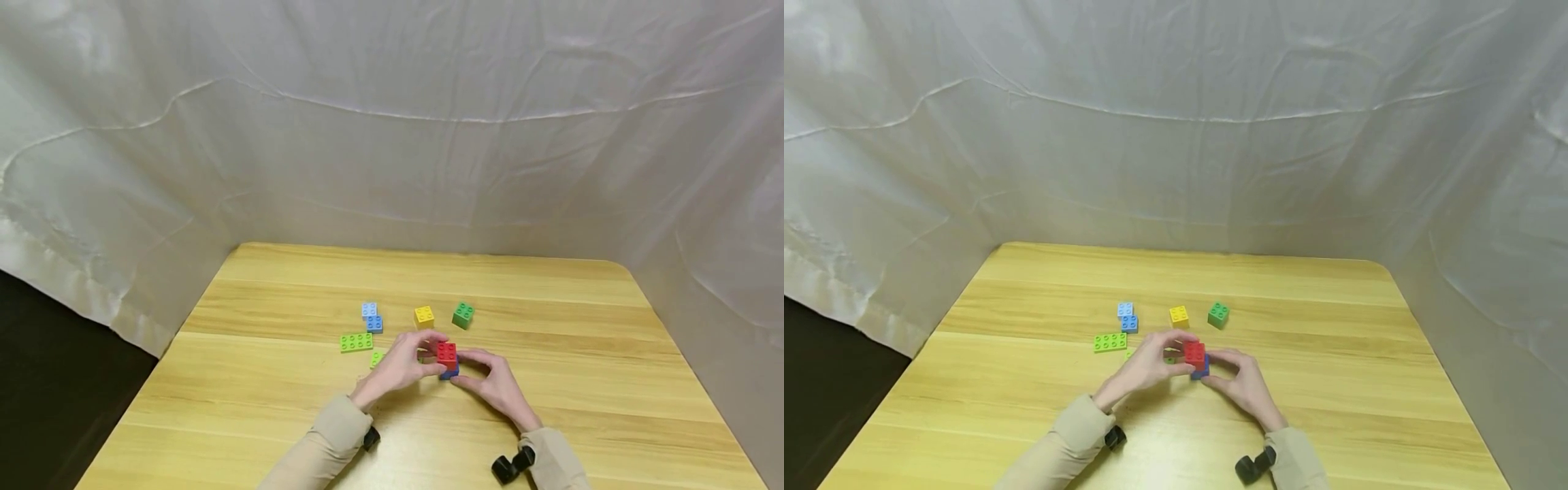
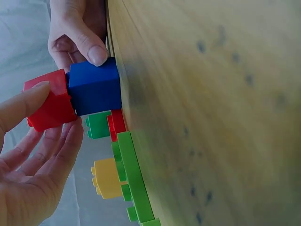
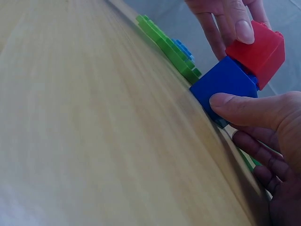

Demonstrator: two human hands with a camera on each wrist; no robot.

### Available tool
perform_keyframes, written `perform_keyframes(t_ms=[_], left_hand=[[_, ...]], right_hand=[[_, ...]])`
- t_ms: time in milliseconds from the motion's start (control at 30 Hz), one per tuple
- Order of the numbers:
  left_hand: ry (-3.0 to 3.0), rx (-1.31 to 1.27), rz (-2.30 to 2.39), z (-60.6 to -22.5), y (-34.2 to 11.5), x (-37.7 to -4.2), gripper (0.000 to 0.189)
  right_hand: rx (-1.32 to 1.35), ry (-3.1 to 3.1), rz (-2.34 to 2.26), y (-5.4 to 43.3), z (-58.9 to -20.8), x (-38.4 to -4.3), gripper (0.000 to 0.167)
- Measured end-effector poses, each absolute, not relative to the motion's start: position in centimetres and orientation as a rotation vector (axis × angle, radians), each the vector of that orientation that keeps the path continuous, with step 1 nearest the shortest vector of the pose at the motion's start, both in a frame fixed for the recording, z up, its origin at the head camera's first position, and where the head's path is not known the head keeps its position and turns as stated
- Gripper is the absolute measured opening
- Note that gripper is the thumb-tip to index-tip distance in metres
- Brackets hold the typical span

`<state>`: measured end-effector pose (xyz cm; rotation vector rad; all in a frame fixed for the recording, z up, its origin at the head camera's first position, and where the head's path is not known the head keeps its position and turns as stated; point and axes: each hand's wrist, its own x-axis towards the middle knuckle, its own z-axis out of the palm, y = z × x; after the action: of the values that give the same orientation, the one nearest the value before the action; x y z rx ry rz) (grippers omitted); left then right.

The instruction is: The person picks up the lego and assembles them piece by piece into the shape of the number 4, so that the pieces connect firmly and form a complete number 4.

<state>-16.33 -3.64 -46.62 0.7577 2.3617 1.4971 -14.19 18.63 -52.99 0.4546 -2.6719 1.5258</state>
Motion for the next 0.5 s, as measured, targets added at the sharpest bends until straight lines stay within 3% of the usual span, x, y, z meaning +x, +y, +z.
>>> perform_keyframes(t_ms=[500], left_hand=[[2.401,0.823,1.466,-46.5,-3.48,-16.25,0.037]], right_hand=[[0.464,-2.66,1.463,18.69,-53.33,-14.32,0.04]])
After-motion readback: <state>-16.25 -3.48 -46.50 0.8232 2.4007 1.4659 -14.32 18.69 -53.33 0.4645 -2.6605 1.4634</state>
